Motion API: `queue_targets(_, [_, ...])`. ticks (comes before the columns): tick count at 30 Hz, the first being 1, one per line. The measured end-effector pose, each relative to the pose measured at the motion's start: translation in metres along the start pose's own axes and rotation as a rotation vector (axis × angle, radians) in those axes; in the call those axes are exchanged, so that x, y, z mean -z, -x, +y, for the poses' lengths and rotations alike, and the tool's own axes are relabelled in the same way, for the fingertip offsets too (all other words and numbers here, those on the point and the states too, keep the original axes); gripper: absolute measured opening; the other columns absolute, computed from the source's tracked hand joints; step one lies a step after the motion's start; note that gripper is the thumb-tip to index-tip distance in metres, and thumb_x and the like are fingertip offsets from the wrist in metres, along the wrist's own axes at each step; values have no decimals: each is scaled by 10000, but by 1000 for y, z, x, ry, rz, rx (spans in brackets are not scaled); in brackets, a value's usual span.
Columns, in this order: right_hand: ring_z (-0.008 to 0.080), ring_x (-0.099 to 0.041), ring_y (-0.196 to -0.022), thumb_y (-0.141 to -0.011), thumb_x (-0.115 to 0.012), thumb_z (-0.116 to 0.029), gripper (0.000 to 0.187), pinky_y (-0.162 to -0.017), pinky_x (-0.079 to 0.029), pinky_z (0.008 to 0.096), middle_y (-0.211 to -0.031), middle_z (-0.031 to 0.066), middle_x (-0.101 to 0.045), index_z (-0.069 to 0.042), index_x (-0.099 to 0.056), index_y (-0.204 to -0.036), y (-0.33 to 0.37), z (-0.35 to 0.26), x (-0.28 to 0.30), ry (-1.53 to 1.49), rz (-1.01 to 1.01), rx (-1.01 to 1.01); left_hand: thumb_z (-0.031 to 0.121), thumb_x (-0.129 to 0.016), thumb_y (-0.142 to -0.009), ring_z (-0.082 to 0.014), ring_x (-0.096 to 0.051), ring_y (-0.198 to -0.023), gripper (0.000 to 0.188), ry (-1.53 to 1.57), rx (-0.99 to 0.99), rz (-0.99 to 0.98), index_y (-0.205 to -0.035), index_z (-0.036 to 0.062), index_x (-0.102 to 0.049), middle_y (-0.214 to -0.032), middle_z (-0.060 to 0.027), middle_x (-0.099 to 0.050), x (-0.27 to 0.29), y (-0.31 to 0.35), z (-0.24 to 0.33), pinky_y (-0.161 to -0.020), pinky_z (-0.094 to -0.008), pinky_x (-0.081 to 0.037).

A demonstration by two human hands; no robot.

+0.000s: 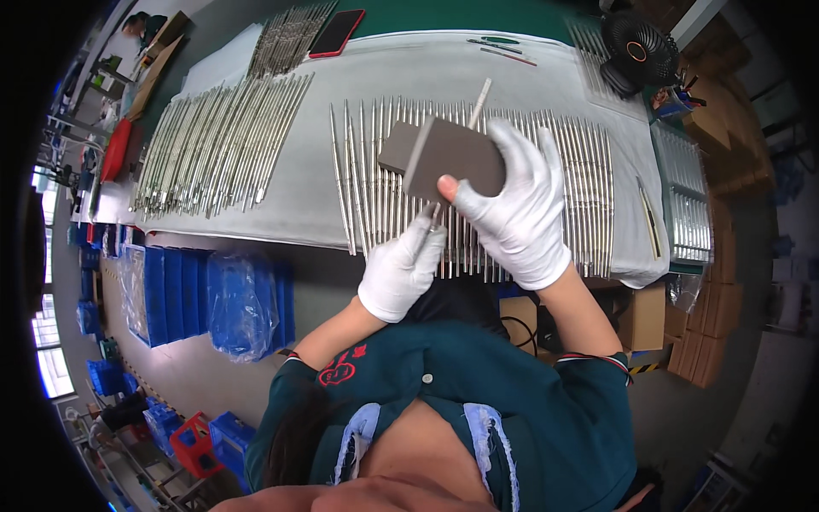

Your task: Polishing thin metal rods with a sanding block at a manufacturing workbench.

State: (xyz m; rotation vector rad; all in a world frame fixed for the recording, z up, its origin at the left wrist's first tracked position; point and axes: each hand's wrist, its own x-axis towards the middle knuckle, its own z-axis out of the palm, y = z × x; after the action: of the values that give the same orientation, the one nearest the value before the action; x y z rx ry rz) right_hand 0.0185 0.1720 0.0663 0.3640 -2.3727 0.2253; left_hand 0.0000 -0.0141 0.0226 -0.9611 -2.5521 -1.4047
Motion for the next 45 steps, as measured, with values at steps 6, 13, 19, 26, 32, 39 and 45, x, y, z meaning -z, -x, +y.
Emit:
queue_targets(6, [350,-511,-1160,-711,-763,-132,604,-1039,-341,572,-1292,181,-490,-373,-579,-1234,20,30,16,225,-125,-70,105,-617,-928,-232,-677,-625,403,277,103,141,-1317,47,-531,-791,-162,-676,11,1,-12,-585,-323,-526])
queue_targets(13, [369,-504,-1156,-781,-720,-149,615,-1008,-387,466,-1377,169,-473,-245,-539,-1360,62,111,67,538,69,-384,118,-621,-929,-199,-664,-634,398,387,293,92,-1313,51,-542,-801,-153,-679,5,6,-23,-606,-293,-512])
queue_targets(19, [390,-539,-1175,-884,-612,-363,539,-940,-459,448,-1375,219,-489,-253,-486,-1396,150,213,115,992,-229,-880,136,-607,-944,-103,-585,-620,397,454,402,43,-1318,24,-530,-748,-95,-638,3,1,-22,-610,-258,-489])
queue_targets(26, [373,-485,-1254,-914,-525,-486,548,-1008,-413,455,-1394,220,-471,-200,-505,-1381,186,238,123,775,-419,-1164,155,-584,-958,-40,-483,-616,376,601,621,-7,-1304,14,-537,-696,1,-527,18,-8,0,-585,-220,-442])
queue_targets(32, [288,-457,-1293,-896,-582,-502,574,-1015,-396,424,-1440,127,-455,-159,-547,-1354,147,212,124,1122,-286,-828,150,-593,-943,-77,-521,-591,376,573,580,-7,-1294,22,-545,-688,-65,-557,12,-7,-9,-582,-250,-460])
queue_targets(39, [242,-523,-1245,-922,-570,-24,407,-1027,-416,297,-1364,121,-530,-121,-565,-1318,49,101,75,-439,78,-571,175,-630,-917,-147,-544,-537,388,438,521,-53,-1277,47,-567,-620,-105,-551,2,-4,-11,-558,-285,-465])
queue_targets(45, [215,-629,-689,-831,-574,-77,369,-581,-511,328,-1184,82,-634,-192,-607,-1180,-27,13,37,-153,-531,283,211,-585,-953,-74,-488,-543,467,761,724,-355,-1355,-7,-486,-673,-42,-577,22,-9,19,-532,-233,-416])
